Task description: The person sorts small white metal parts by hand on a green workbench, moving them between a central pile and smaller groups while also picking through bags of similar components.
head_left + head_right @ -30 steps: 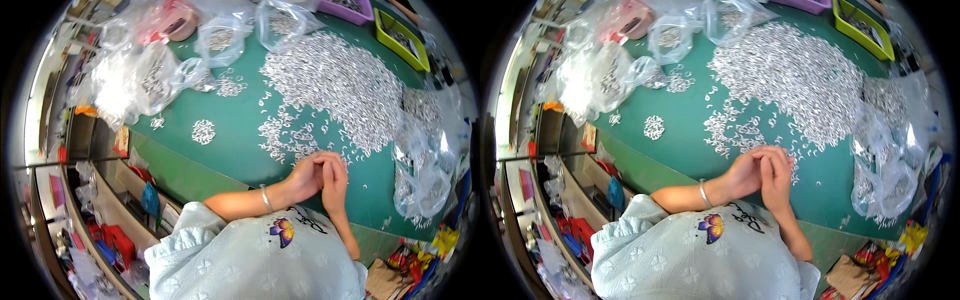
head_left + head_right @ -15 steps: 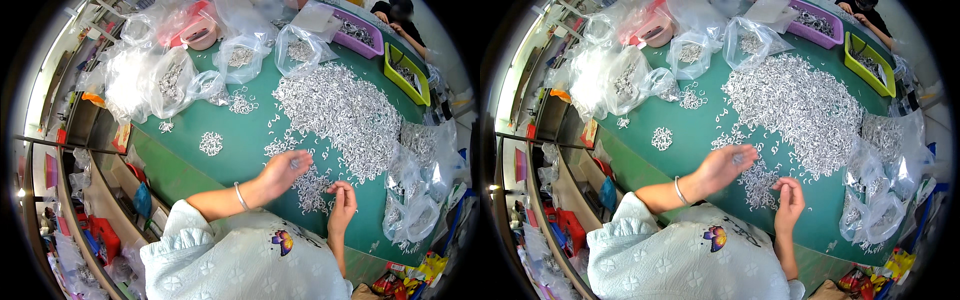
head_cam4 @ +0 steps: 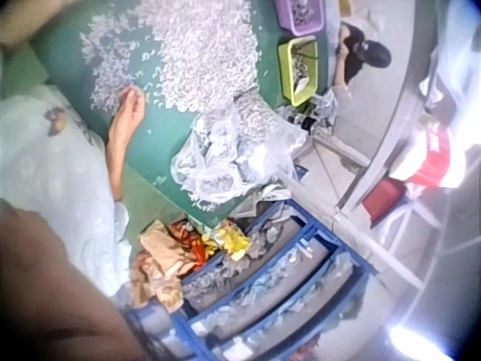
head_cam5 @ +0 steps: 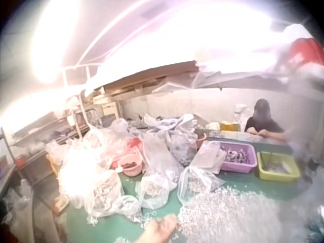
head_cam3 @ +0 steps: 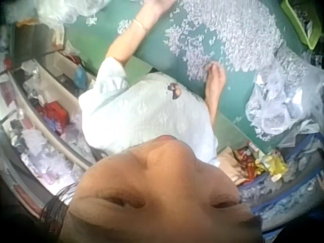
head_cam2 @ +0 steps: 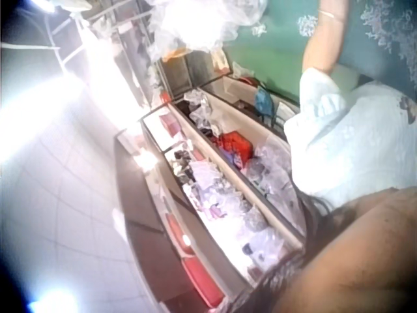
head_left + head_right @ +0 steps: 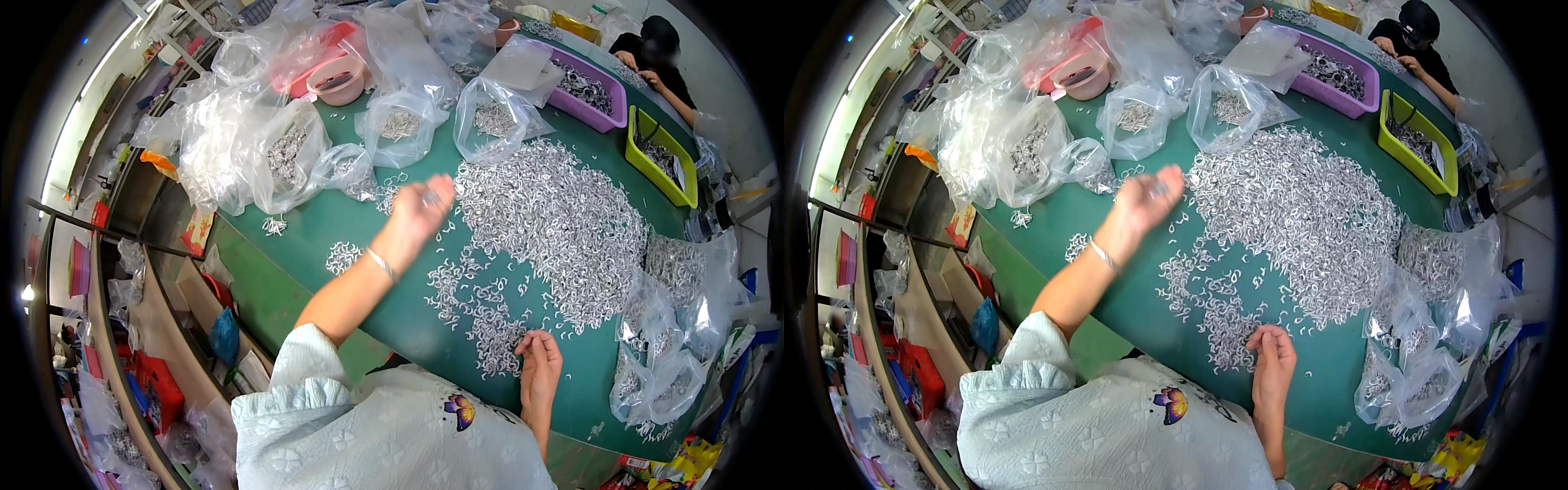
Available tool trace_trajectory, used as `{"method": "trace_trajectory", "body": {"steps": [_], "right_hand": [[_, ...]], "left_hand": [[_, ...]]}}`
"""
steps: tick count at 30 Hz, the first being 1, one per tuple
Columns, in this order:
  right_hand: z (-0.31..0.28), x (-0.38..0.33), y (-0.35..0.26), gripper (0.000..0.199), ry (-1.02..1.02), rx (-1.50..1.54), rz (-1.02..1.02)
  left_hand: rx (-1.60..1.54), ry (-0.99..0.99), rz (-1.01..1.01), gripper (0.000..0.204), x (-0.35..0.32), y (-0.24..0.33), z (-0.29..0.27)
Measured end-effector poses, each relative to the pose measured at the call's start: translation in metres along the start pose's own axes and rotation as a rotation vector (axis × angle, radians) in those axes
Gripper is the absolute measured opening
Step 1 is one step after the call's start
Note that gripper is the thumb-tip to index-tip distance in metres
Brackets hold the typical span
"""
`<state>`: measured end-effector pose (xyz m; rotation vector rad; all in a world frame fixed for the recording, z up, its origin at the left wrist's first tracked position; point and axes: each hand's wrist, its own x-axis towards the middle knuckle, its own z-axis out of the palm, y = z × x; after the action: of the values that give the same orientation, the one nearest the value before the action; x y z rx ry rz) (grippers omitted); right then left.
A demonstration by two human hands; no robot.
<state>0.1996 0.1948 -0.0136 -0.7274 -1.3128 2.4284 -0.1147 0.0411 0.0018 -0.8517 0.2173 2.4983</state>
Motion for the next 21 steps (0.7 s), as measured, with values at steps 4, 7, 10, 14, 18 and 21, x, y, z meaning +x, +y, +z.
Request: {"method": "trace_trajectory", "body": {"steps": [4,7,10,14,18,21], "right_hand": [[0.009,0.001,-0.001,0.013,-0.033,0.014,0.04],[0.014,0.004,-0.005,0.013,-0.06,0.037,0.038],[0.014,-0.002,-0.003,0.012,-0.045,0.05,0.042],[0.012,-0.002,-0.002,0.012,-0.035,0.048,0.071],[0.007,-0.004,0.0,0.011,-0.012,0.074,0.06],[0.007,-0.002,0.003,0.011,-0.015,0.047,0.073]], "left_hand": [[0.207,-0.224,0.347,0.041,0.072,0.07,0.05],[0.348,-0.186,0.429,0.04,0.083,0.066,0.056],[0.259,-0.083,0.407,0.036,0.087,0.062,0.054],[0.225,-0.058,0.385,0.03,0.098,0.08,0.032],[0.792,-0.181,0.505,0.021,0.075,0.063,0.004],[1.891,-0.349,0.917,0.021,0.078,0.046,-0.006]]}}
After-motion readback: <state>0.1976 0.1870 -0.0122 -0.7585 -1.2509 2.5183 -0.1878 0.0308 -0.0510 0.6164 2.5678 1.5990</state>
